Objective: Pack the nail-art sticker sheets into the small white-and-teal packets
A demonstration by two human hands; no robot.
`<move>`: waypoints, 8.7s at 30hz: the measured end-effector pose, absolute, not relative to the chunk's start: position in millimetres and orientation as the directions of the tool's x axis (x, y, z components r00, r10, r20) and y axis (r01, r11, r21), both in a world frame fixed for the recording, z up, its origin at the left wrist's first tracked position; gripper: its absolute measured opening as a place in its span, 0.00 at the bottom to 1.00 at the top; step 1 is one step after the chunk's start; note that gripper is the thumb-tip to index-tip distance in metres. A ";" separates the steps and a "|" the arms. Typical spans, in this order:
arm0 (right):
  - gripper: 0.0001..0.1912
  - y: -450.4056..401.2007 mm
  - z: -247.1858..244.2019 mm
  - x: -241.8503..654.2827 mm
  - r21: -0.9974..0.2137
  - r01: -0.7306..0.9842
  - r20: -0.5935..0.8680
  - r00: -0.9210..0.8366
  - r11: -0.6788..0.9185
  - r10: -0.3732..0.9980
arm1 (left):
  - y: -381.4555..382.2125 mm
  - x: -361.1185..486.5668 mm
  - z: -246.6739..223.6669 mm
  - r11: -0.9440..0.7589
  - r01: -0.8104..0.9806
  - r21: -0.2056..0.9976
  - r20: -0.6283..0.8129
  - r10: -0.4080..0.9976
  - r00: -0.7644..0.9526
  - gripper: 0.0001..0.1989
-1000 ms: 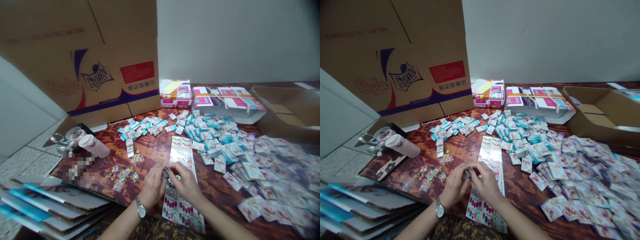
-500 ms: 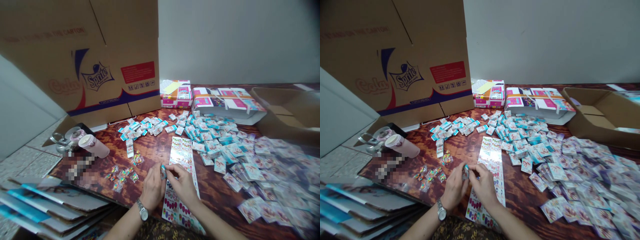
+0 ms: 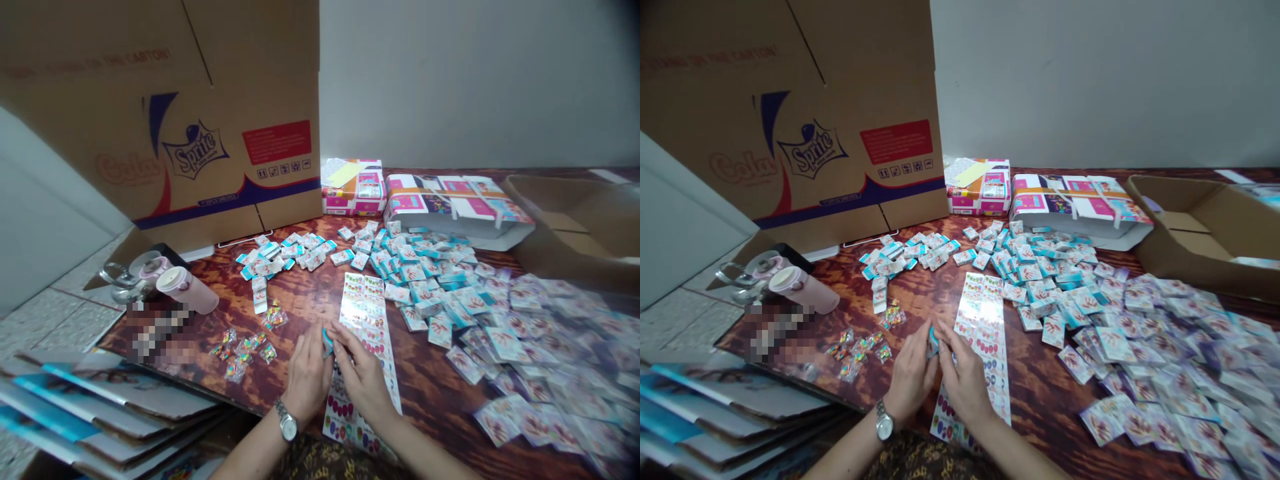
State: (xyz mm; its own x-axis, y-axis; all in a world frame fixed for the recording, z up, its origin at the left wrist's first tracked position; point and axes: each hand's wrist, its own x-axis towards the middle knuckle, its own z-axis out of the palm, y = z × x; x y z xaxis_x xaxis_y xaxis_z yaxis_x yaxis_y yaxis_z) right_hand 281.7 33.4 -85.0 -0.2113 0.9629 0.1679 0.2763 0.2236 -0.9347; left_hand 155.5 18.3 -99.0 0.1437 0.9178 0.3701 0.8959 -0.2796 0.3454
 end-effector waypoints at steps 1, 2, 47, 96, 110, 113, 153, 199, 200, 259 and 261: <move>0.21 33.1 -85.2 281.6 -0.928 0.288 0.179 -0.212 0.236 0.961 | 17.5 156.0 -101.0 -0.283 0.906 0.316 0.363 0.918 0.160 0.29; 0.21 32.1 -85.3 281.0 -0.916 0.304 0.202 -0.214 0.262 0.956 | 16.9 156.6 -103.1 -0.278 0.917 0.287 0.352 0.920 0.169 0.29; 0.13 94.3 -48.0 335.6 -0.714 0.420 0.320 -0.516 0.560 0.795 | 42.9 147.9 -102.8 -0.192 0.531 0.826 0.115 0.978 0.175 0.15; 0.10 68.7 -114.0 300.1 -0.887 0.422 -0.021 -0.439 0.186 0.898 | 87.4 57.1 -118.1 0.190 0.856 0.482 0.157 0.942 -0.297 0.12; 0.09 82.5 -113.8 291.5 -0.901 0.426 -0.058 -0.302 0.081 0.951 | 71.9 88.1 -97.5 -0.041 0.720 0.692 0.130 0.989 -0.069 0.10; 0.09 83.9 -112.8 285.0 -0.922 0.386 -0.102 -0.325 0.034 0.940 | 56.1 105.4 -90.9 -0.145 0.677 0.722 0.199 0.980 -0.002 0.10; 0.09 80.3 -122.0 294.2 -0.991 0.116 -0.104 -0.370 -0.065 0.923 | 128.4 31.9 -114.0 0.215 0.971 0.104 -0.156 0.968 -0.198 0.24; 0.11 96.1 -79.1 291.4 -0.990 0.004 -0.117 -0.555 -0.138 0.823 | 45.0 126.1 -92.3 -0.368 0.856 0.362 0.287 0.918 0.274 0.27; 0.12 95.6 -78.1 292.5 -0.989 0.002 -0.121 -0.581 -0.147 0.805 | 44.5 126.4 -92.4 -0.365 0.866 0.343 0.283 0.919 0.275 0.27; 0.17 49.5 -70.9 273.1 -0.787 0.381 0.402 -0.280 0.485 0.872 | 29.7 147.1 -93.7 -0.267 0.868 0.419 0.386 0.917 0.096 0.28; 0.20 43.0 -76.3 271.6 -0.749 0.389 0.456 -0.286 0.537 0.843 | 31.0 147.6 -93.8 -0.254 0.863 0.437 0.369 0.925 0.086 0.29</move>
